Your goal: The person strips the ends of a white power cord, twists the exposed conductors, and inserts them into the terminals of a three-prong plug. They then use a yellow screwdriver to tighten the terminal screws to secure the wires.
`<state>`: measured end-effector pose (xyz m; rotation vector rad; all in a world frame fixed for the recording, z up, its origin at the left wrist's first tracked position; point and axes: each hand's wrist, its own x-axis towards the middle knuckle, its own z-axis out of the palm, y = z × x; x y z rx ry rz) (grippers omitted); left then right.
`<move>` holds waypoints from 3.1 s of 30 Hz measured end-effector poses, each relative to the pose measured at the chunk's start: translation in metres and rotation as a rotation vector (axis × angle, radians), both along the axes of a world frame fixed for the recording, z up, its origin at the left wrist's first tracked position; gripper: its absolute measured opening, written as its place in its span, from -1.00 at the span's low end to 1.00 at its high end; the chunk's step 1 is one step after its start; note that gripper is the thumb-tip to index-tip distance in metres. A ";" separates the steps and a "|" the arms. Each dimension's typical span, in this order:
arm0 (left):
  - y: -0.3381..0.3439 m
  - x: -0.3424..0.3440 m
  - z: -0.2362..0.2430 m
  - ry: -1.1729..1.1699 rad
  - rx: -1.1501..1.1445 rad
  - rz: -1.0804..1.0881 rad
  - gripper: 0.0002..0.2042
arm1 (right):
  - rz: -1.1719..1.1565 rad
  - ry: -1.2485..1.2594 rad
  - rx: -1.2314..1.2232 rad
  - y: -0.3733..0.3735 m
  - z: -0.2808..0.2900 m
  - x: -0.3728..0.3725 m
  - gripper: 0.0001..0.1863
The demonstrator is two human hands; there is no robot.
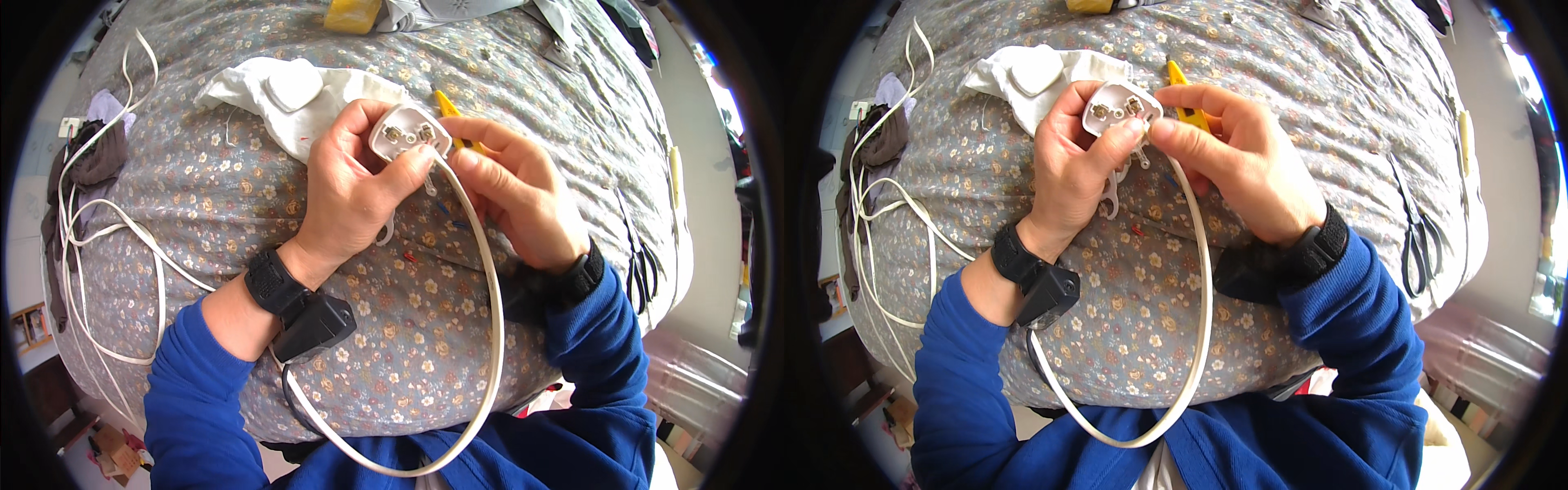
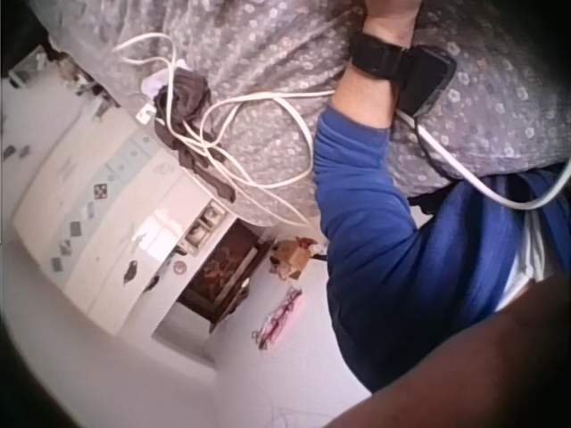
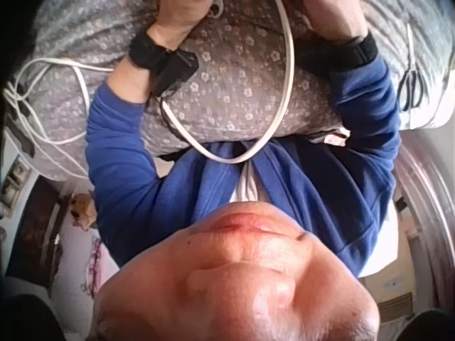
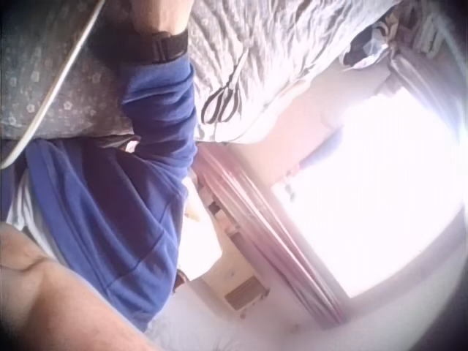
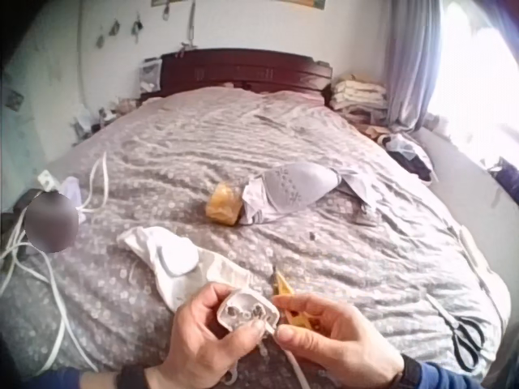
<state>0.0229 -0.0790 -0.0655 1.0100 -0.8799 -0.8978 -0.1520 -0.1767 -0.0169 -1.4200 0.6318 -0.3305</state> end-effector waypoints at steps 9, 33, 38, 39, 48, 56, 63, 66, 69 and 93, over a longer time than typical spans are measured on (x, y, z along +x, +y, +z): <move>0.001 -0.006 0.003 -0.039 0.024 -0.084 -0.55 | -0.037 -0.161 0.303 -0.007 -0.024 0.001 -0.56; 0.009 0.002 0.003 -0.083 0.044 -0.110 -0.51 | -0.103 0.106 -0.551 -0.031 -0.010 -0.023 -0.55; 0.008 0.001 0.000 -0.009 -0.020 -0.113 -0.52 | -0.208 0.147 -1.229 -0.039 0.002 -0.019 -0.74; 0.007 0.001 0.000 -0.073 -0.008 -0.096 -0.51 | -0.176 0.193 -1.024 -0.034 0.003 -0.018 -0.74; 0.006 0.000 -0.001 -0.197 -0.005 -0.063 -0.49 | 0.099 0.173 -0.223 -0.013 -0.001 -0.012 -0.62; 0.007 -0.002 0.002 -0.324 0.037 -0.017 -0.46 | -0.012 0.024 0.476 -0.019 -0.008 -0.010 -0.68; 0.008 -0.002 0.004 -0.289 0.065 -0.042 -0.47 | 0.022 0.014 0.385 -0.018 -0.016 -0.009 -0.73; 0.007 -0.001 0.005 -0.274 0.081 -0.047 -0.47 | 0.020 0.037 0.232 -0.014 -0.015 -0.009 -0.74; 0.008 -0.001 0.006 -0.255 0.109 -0.056 -0.47 | 0.021 0.046 0.078 -0.011 -0.013 -0.009 -0.76; 0.011 0.000 0.010 -0.385 0.109 -0.138 -0.49 | 0.144 0.174 0.168 -0.019 -0.013 -0.013 -0.69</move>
